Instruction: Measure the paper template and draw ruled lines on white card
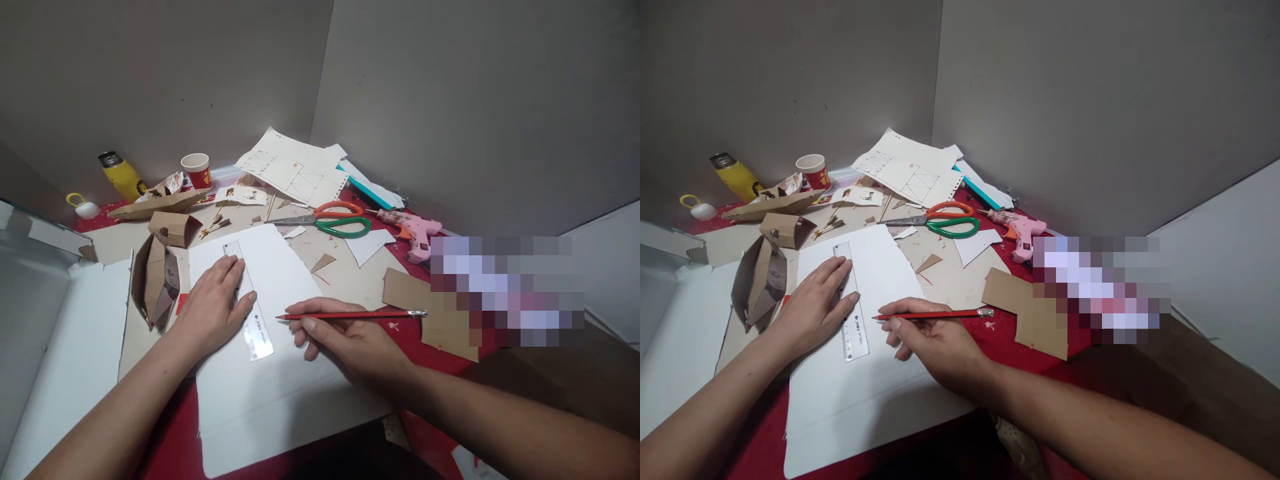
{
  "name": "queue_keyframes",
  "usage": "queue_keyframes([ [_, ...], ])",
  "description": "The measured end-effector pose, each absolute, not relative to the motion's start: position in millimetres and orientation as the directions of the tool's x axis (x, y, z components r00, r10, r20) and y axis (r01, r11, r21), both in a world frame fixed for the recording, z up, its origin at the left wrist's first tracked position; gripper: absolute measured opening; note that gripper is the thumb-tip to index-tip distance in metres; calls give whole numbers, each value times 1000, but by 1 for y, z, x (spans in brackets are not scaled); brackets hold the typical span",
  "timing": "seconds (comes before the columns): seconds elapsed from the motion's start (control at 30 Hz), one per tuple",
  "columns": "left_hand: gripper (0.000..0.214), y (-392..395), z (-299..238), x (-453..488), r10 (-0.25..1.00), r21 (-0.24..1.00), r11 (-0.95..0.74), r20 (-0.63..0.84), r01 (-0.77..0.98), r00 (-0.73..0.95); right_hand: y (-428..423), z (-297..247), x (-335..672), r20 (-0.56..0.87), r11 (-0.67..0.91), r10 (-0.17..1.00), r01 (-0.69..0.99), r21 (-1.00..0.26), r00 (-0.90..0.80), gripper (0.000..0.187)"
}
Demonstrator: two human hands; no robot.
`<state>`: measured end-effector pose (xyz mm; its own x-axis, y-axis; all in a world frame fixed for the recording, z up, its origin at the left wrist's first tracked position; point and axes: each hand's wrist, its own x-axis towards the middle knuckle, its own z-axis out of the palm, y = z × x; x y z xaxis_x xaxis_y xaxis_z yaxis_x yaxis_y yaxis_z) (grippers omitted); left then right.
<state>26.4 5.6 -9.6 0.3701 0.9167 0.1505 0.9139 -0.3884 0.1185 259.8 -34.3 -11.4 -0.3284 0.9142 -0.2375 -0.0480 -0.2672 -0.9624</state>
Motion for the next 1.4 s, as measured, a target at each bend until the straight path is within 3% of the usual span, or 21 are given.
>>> queue_keyframes([
  [0.5, 65, 7, -9, 26, 916, 92, -397, 96, 913, 388, -36, -12, 260, -240, -273, 910, -51, -961, -338, 25],
  [0.63, 65, 5, -10, 26, 919, 100, -392, 98, 914, 383, -41, -8, 258, -282, -289, 896, 35, -957, -343, 18],
  [0.87, 67, 6, -9, 27, 923, 111, -382, 86, 918, 374, -45, -4, 259, -95, 18, 908, 263, -965, -408, 4],
  [1.4, 69, 7, -8, 29, 928, 121, -372, 55, 920, 368, -45, 1, 262, -26, 184, 861, 359, -915, -508, 10],
])
